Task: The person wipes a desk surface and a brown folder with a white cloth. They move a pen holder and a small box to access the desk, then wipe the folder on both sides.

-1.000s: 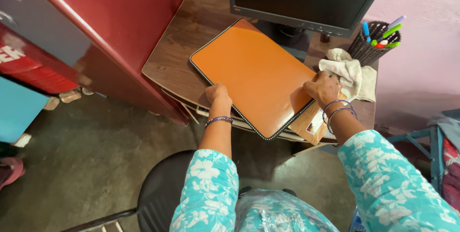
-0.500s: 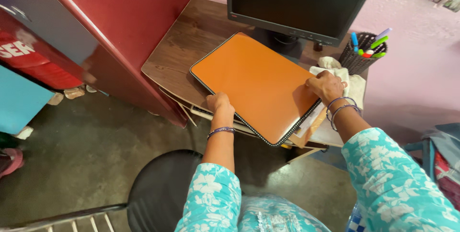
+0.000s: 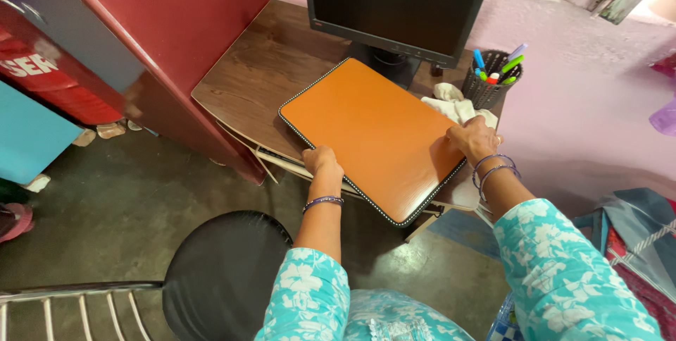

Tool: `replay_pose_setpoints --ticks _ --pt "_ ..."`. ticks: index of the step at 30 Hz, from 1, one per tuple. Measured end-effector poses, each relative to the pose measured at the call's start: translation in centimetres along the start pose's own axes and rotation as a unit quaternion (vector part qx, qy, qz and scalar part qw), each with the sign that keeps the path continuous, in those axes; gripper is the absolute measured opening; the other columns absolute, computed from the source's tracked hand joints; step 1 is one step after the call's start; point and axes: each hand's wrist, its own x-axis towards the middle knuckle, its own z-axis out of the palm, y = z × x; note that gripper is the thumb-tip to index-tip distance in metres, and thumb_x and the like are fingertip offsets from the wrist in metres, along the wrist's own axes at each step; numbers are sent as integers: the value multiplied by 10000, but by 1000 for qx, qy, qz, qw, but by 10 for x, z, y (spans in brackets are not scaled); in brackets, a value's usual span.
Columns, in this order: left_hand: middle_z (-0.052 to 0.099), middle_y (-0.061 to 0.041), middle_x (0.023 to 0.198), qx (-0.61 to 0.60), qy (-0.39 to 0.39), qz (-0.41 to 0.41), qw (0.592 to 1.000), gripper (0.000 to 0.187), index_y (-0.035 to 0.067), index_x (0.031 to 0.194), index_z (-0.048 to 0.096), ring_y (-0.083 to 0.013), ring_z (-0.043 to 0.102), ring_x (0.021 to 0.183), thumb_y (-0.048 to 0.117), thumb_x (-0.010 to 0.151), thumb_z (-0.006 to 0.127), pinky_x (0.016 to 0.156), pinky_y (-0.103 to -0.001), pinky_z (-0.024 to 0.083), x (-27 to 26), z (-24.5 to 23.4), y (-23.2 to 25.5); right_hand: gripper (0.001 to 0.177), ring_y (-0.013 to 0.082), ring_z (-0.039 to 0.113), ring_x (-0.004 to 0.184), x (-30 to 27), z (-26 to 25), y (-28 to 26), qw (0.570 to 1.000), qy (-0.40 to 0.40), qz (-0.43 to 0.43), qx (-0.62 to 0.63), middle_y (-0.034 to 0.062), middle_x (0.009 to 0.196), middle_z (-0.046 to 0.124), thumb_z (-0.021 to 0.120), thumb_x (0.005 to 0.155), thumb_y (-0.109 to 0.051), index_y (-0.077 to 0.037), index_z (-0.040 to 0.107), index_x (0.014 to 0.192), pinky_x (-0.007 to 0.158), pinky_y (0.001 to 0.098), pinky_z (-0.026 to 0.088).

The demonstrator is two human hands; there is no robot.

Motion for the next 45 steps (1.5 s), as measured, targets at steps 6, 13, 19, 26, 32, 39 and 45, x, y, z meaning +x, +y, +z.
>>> replay_pose_setpoints --ticks 6,13,19,26,32,39,45 --pt "620 -240 1308 92 35 -19 995 333 -47 1267 528 -349 691 1112 93 967 563 860 -406 623 -18 6 -6 647 515 504 1271 15 7 24 1000 10 11 11 300 1267 639 734 819 -347 10 528 1318 1072 519 413" --pt "403 -126 1524 218 120 -93 964 494 30 1481 382 -325 436 1392 183 1020 469 1043 -395 521 -21 24 0 500 516 506 1268 17 2 27 992 49 49 102 285 1366 536 687 842 -292 -48 610 1271 1051 540 424" --pt "140 -161 1649 342 83 22 936 836 19 1607 138 -333 212 1511 299 952 575 1223 -492 244 -76 32 21 337 469 576 1229 48 18 50 987 61 80 126 250 1283 649 604 882 -216 -92 740 1164 1038 507 458" --pt "-135 -280 1672 419 42 144 896 869 -53 1579 101 -409 -104 1564 329 955 571 1250 -557 58 -104 45 18 258 415 685 1052 61 30 68 991 52 46 117 247 1078 726 634 878 -184 -55 787 1040 921 450 514" --pt "37 -223 1684 478 -85 282 828 836 38 1584 207 -413 -54 1571 225 894 641 1242 -581 51 -104 72 -17 196 303 751 839 33 1 53 978 104 8 179 199 904 776 760 773 -114 -15 821 931 801 384 578" --pt "206 -213 1665 521 -370 489 594 879 189 1581 308 -423 136 1551 378 842 745 1236 -596 187 -157 102 -47 418 393 686 826 75 17 73 942 268 -100 174 236 888 714 757 692 -16 28 674 1099 710 461 539" --pt "41 -169 1696 620 -404 511 437 1119 305 1616 183 -439 25 1555 386 707 832 1196 -650 133 -206 100 -47 384 377 726 1029 77 21 84 988 30 82 128 269 1087 723 804 823 -236 84 739 1026 813 447 553"
